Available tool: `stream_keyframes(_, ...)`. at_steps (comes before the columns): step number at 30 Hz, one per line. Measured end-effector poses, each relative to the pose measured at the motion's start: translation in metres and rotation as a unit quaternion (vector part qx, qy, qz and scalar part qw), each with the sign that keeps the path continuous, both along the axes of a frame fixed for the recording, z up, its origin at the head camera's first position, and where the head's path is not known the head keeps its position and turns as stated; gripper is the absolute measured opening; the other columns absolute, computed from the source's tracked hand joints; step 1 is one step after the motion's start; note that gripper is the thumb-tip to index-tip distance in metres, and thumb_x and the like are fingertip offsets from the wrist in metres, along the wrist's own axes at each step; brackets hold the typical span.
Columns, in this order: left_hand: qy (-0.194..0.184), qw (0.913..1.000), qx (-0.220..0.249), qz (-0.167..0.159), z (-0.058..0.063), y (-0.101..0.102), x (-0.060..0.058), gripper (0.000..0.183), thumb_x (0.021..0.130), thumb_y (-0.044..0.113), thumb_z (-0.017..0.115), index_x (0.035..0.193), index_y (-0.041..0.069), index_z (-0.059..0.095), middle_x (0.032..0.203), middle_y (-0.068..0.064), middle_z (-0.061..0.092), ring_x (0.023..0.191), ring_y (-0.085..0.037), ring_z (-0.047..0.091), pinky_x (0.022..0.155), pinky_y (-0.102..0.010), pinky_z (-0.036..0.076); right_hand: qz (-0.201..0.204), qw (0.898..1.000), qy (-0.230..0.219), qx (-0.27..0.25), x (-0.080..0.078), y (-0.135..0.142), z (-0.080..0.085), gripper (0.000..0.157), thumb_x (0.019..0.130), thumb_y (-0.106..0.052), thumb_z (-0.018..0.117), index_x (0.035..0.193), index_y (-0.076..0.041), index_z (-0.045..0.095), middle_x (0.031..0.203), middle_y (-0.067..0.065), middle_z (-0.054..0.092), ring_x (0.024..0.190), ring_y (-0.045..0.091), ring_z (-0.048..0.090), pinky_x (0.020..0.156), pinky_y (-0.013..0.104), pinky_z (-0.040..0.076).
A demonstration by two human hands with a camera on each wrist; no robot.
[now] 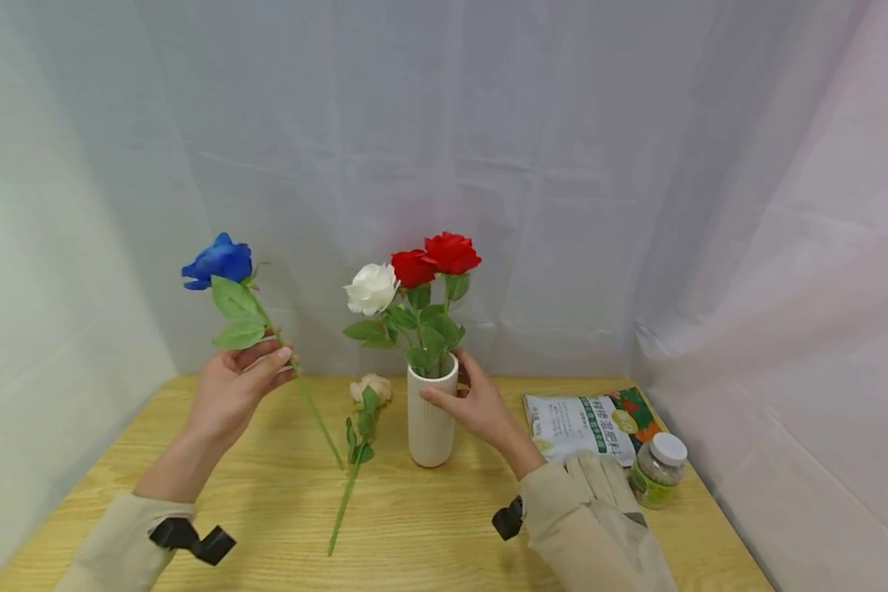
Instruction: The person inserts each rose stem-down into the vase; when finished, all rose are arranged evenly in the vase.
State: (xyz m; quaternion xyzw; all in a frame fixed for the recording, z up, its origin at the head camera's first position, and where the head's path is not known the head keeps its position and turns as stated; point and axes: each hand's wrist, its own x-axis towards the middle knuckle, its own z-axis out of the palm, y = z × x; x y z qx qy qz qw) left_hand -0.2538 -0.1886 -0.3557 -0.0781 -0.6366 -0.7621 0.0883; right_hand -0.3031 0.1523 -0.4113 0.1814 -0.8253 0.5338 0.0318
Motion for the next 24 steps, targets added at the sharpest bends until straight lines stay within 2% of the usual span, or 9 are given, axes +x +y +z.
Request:
stream_keyframes(6, 0.024, 0.9965, 0.078, 0.016, 0.008, 0.011, -0.005, 0.025, 0.102, 0.002, 0.067, 0.124, 0.008, 0.058, 0.101, 0.008, 0.075, 0.093, -0.011, 0.075, 0.087, -0.028, 0.065, 0.003, 1.0, -0.002, -0.004, 0.0, 0.0, 0.001, 0.088, 0.095, -0.04, 0.08, 0.165, -0.023, 0.03, 0.162, 0.01, 0.048, 0.148, 0.031, 0.049, 0.117, 0.054, 0.048)
stream_keyframes(13, 0.044, 0.984, 0.17, 0.033, 0.019, 0.026, -0.012, 0.019, 0.1, 0.0, 0.068, 0.116, 0.009, 0.063, 0.094, 0.004, 0.074, 0.091, -0.015, 0.076, 0.087, -0.031, 0.065, -0.001, 1.0, -0.01, -0.005, 0.0, 0.0, 0.0, 0.09, 0.095, -0.043, 0.08, 0.166, -0.023, 0.028, 0.163, 0.01, 0.047, 0.149, 0.031, 0.048, 0.117, 0.054, 0.049)
stream_keyframes(18, 0.045, 0.9767, 0.203, 0.053, 0.026, 0.035, -0.017, 0.019, 0.1, -0.002, 0.068, 0.115, 0.008, 0.062, 0.089, 0.004, 0.074, 0.089, -0.015, 0.077, 0.086, -0.029, 0.065, 0.003, 1.0, -0.009, -0.007, -0.001, 0.0, -0.001, 0.091, 0.095, -0.043, 0.08, 0.167, -0.022, 0.027, 0.163, 0.01, 0.046, 0.149, 0.032, 0.048, 0.117, 0.055, 0.048)
stream_keyframes(24, 0.055, 0.9651, 0.243, 0.08, 0.032, 0.047, -0.025, 0.022, 0.098, -0.005, 0.069, 0.117, 0.001, 0.06, 0.088, 0.002, 0.075, 0.085, -0.015, 0.078, 0.084, -0.028, 0.066, 0.006, 1.0, -0.007, -0.009, -0.001, 0.001, -0.001, 0.091, 0.095, -0.041, 0.08, 0.167, -0.021, 0.027, 0.163, 0.01, 0.046, 0.15, 0.031, 0.047, 0.117, 0.055, 0.048)
